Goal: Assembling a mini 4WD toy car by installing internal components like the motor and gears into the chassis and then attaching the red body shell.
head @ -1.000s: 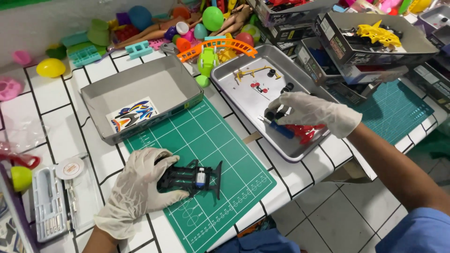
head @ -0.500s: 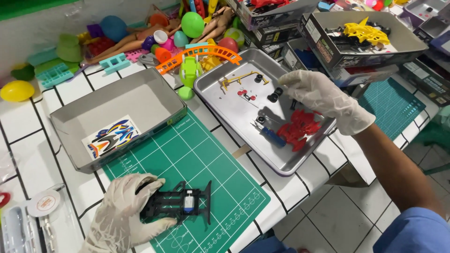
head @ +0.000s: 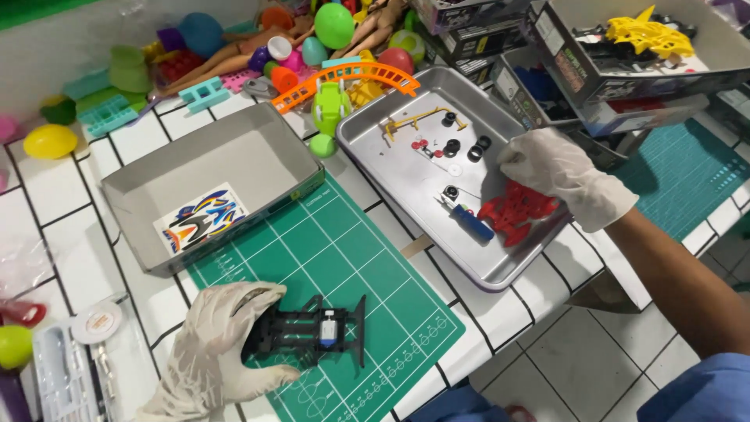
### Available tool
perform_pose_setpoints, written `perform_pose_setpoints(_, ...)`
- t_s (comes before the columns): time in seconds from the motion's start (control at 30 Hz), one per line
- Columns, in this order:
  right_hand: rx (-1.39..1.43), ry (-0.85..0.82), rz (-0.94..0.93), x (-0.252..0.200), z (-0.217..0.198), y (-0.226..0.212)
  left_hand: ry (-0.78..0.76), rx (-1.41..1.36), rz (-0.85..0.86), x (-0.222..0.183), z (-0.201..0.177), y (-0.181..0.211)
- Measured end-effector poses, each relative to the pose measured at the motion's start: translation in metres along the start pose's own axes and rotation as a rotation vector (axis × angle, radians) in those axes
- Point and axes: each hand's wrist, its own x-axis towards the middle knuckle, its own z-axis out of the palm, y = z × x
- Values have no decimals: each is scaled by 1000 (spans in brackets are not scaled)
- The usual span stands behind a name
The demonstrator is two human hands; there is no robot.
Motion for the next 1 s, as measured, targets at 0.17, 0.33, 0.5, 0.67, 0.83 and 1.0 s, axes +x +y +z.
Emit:
perform_pose_setpoints(0.17,337,341,-318,-19,6,-6,-55,-71,26,2,-10,12)
perform_pose_setpoints(0.33,988,-2,-275,-88,-9,-97,6,18,41,-9,0,12)
perform_pose_setpoints(0.5,1124,-384,-688,-116,33,-191,137,101,23,-16,7,12)
perform_pose_setpoints(0.67,827,-571,-519,-112,62,-266,98,92,23,-16,0,10)
perform_pose_setpoints(0.83,688,-451,-524,-106,76,-280,104,24,-51,-27,27,-5)
perform_pose_setpoints(1.0,442,-227,-847,-101,70,-276,50,-15,-43,-24,13,-5)
